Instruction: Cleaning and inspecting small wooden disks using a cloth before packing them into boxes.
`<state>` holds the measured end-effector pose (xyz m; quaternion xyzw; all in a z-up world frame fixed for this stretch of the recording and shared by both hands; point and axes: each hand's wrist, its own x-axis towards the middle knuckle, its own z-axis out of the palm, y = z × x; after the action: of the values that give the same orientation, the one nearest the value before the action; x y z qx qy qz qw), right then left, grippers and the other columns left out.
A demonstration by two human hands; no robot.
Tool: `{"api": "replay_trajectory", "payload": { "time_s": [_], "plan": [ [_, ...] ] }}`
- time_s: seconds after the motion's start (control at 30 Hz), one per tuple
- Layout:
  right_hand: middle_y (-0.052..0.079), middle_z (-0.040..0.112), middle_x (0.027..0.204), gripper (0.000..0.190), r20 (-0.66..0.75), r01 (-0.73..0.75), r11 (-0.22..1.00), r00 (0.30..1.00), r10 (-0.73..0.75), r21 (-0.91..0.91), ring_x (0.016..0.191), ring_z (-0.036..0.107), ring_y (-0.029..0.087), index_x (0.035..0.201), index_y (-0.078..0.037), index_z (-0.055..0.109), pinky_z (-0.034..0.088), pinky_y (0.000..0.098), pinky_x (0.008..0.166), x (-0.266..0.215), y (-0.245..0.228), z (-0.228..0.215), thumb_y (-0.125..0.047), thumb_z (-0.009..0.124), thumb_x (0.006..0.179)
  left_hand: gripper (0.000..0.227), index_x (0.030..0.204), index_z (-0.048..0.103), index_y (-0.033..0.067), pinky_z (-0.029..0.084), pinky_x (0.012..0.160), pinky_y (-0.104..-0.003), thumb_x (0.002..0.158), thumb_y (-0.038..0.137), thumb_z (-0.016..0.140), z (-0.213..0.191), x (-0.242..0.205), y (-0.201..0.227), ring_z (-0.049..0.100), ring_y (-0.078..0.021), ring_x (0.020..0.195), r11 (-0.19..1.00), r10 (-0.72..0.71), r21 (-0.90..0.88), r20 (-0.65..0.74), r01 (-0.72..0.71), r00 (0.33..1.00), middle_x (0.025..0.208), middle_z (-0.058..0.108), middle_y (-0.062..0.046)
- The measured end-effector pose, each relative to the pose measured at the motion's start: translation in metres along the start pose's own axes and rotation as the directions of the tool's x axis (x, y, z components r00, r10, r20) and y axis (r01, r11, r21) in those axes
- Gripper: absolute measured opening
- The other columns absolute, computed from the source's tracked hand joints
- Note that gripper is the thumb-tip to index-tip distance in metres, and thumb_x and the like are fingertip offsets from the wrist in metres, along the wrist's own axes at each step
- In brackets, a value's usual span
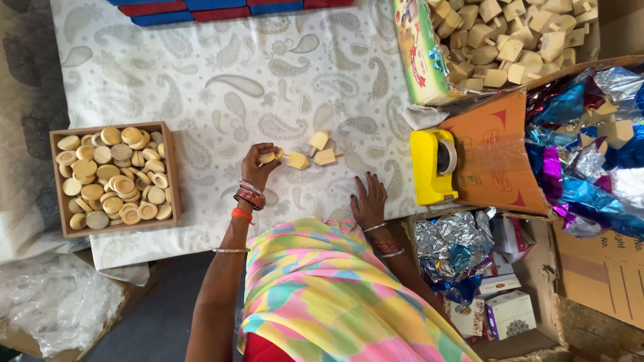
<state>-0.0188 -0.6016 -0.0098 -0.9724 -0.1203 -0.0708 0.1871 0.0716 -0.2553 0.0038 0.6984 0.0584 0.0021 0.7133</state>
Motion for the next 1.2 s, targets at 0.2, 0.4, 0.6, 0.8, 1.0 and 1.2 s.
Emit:
{"api": "replay_trajectory", "payload": {
  "time_s": [0.2,0.4,0.6,0.8,1.0,1.2],
  "plan": [
    [0.023,0.035,0.160,0.061,0.000,-0.008,1.000,1.000,0.008,0.006,0.148,0.030,0.044,0.150,-0.007,0.047,0.021,0.0587,0.120,0.000,-0.001,0.000,-0.024,0.061,0.093,0.051,0.122,0.061,0.0018,0.062,0.089,-0.029,0.077,-0.013,0.080,0.001,-0.007,0.006,0.070,-0.0146,0.104,0.997,-0.024,0.069,-0.069,0.028,0.997,0.115,0.074,-0.009],
    [0.023,0.036,0.160,0.060,-0.012,0.014,1.000,1.000,-0.014,-0.007,0.148,0.032,0.044,0.150,-0.008,0.047,0.022,0.0586,0.120,-0.002,-0.001,0.001,-0.024,0.062,0.094,0.048,0.120,0.062,0.0022,0.062,0.090,-0.032,0.078,-0.013,0.077,-0.016,-0.007,-0.026,0.068,-0.0169,0.106,0.999,-0.027,0.027,-0.106,0.030,0.994,0.117,0.068,-0.007],
    [0.024,0.036,0.160,0.061,-0.016,0.044,0.999,0.999,-0.044,-0.021,0.148,0.032,0.044,0.151,-0.008,0.048,0.023,0.0585,0.120,-0.001,-0.003,0.001,-0.023,0.063,0.094,0.028,0.128,0.062,0.0040,0.063,0.090,-0.039,0.100,0.005,0.063,-0.045,-0.013,-0.038,0.069,-0.0227,0.106,0.852,-0.373,-0.441,-0.130,0.284,0.919,0.121,0.069,-0.012],
    [0.024,0.037,0.160,0.061,-0.030,0.056,0.998,0.998,-0.056,-0.018,0.148,0.032,0.045,0.149,-0.009,0.049,0.023,0.0598,0.118,-0.001,-0.004,0.000,-0.022,0.063,0.091,0.037,0.131,0.054,0.0021,0.063,0.094,-0.044,0.096,0.004,0.066,-0.058,-0.023,-0.037,0.072,-0.0306,0.108,0.772,-0.367,-0.582,-0.081,0.255,0.927,0.124,0.067,-0.017],
    [0.023,0.037,0.161,0.059,-0.031,0.107,0.994,0.994,-0.107,0.019,0.149,0.032,0.044,0.150,-0.009,0.049,0.024,0.0601,0.119,-0.002,0.005,0.009,-0.023,0.062,0.093,0.026,0.118,0.050,0.0088,0.065,0.080,-0.039,0.095,0.014,0.061,-0.071,-0.023,-0.014,0.076,-0.0278,0.093,0.720,-0.436,-0.645,-0.133,0.256,0.890,0.118,0.071,-0.018],
    [0.022,0.038,0.161,0.061,-0.013,0.079,0.997,0.997,-0.080,-0.013,0.149,0.033,0.044,0.150,-0.010,0.049,0.025,0.0610,0.119,-0.004,0.011,0.016,-0.025,0.063,0.092,0.027,0.116,0.055,0.0043,0.053,0.054,-0.025,0.099,0.019,0.069,-0.162,-0.028,-0.033,0.065,-0.0111,0.062,0.963,-0.225,-0.226,-0.374,0.147,0.899,0.093,0.078,-0.007]
  ]
}}
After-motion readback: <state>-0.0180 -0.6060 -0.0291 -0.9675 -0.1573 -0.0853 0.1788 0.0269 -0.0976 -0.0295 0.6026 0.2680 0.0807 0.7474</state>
